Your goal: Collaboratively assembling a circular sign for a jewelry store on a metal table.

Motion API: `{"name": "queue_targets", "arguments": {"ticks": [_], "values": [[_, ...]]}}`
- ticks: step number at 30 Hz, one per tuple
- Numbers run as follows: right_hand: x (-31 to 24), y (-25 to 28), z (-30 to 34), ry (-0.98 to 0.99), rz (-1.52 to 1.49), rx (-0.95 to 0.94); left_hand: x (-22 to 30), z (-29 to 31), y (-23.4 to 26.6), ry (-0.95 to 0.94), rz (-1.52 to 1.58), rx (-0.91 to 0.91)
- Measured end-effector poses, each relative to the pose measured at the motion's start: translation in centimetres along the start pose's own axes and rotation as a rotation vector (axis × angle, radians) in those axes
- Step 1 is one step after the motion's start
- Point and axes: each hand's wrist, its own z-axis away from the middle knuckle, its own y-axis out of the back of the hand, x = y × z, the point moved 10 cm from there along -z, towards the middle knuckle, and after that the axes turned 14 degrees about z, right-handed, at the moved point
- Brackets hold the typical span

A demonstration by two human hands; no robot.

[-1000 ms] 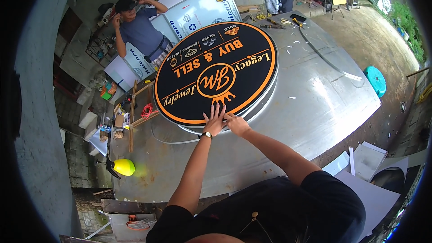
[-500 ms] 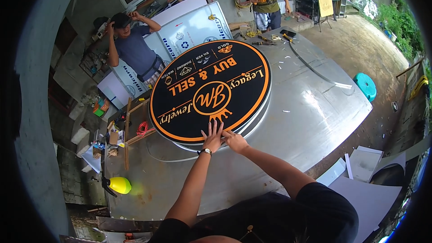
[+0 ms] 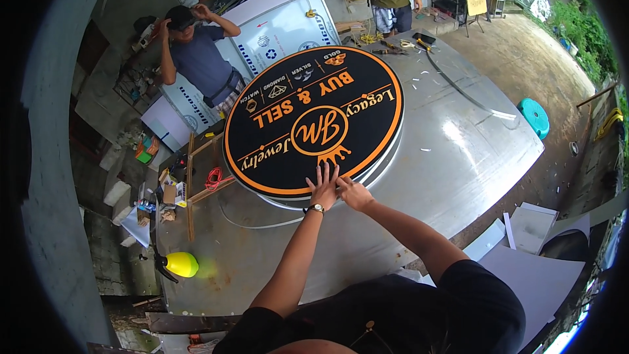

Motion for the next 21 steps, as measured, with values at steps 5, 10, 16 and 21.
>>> {"name": "queue_targets", "arguments": {"ticks": [5, 10, 16, 21], "values": [[0.2, -0.7, -0.3, -0.008, 0.064, -0.015, -0.1, -0.4, -0.2, -0.028, 0.016, 0.057], [-0.2, -1.2, -0.9, -0.006, 0.087, -0.133, -0.7, -0.5, -0.3, -0.02, 0.01, 0.077], [0.2, -1.8, -1.2, -0.033, 0.032, -0.169, -0.6, -0.4, -0.1, -0.025, 0.039, 0.08], [0.1, -1.6, -1.1, -0.046, 0.025, -0.16, -0.5, -0.3, 0.0, -0.02, 0.052, 0.076]]}}
